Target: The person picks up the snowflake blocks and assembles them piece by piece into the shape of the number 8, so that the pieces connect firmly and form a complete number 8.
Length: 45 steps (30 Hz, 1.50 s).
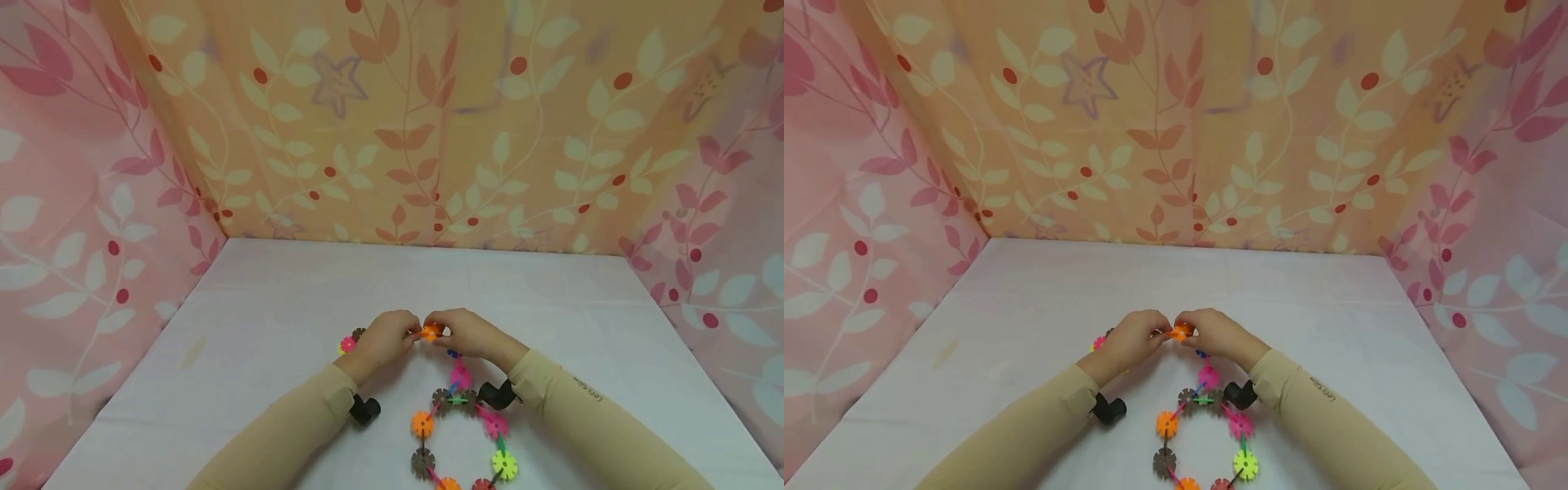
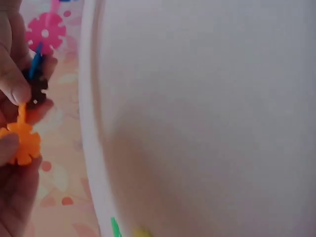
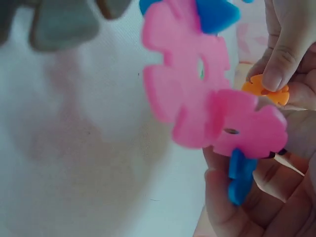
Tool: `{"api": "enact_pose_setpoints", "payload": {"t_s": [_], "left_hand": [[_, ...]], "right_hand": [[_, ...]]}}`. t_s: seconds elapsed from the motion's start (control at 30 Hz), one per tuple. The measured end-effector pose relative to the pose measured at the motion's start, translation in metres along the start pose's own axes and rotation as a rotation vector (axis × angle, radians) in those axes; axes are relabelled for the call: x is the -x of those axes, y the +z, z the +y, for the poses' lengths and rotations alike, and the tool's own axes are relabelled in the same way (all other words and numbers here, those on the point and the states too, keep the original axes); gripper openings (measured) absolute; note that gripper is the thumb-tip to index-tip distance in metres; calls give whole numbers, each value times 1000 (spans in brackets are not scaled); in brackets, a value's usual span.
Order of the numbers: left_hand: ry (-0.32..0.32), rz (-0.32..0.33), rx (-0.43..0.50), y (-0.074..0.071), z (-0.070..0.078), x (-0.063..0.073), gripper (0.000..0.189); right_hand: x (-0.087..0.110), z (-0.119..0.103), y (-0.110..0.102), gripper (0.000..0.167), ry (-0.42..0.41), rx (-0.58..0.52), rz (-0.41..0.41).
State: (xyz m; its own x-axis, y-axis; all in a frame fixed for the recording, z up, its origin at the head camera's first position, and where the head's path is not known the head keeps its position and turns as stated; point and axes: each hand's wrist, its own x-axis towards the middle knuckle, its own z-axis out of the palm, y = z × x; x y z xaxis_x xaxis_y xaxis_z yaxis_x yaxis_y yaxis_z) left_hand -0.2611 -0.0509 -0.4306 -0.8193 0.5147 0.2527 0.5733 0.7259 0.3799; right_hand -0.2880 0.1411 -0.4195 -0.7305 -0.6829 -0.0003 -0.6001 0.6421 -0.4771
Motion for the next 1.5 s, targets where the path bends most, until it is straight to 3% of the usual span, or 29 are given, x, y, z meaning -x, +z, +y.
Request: {"api": "enact_pose_setpoints", "payload": {"t_s": [0.2,0.37,0.57,1.03,1.3,1.37,1.5], "left_hand": [[185,43,-101,-5,0,2,18],[219,100,-182,-4,0,1,4],[216,116,-185,-3,1,1,5],[158,77,-93,-1,-5,1,6],[152,-31,-33,-8,-9,3,15],[151,-1,-60,-10,-10,3,10],[86,123,-90,-14,-14,3,4]], "right_hand": [[0,-3,0,27,-13,8,-2],[-1,-7,0,28,10,49,28],[-1,-10,-1,31,23,66,13],[-1,-8,1,30,-23,34,10],[2,2,-2,27,-42,32,51],[3,1,-5,31,-34,13,46],[3,-1,-6,37,-6,4,27]]}}
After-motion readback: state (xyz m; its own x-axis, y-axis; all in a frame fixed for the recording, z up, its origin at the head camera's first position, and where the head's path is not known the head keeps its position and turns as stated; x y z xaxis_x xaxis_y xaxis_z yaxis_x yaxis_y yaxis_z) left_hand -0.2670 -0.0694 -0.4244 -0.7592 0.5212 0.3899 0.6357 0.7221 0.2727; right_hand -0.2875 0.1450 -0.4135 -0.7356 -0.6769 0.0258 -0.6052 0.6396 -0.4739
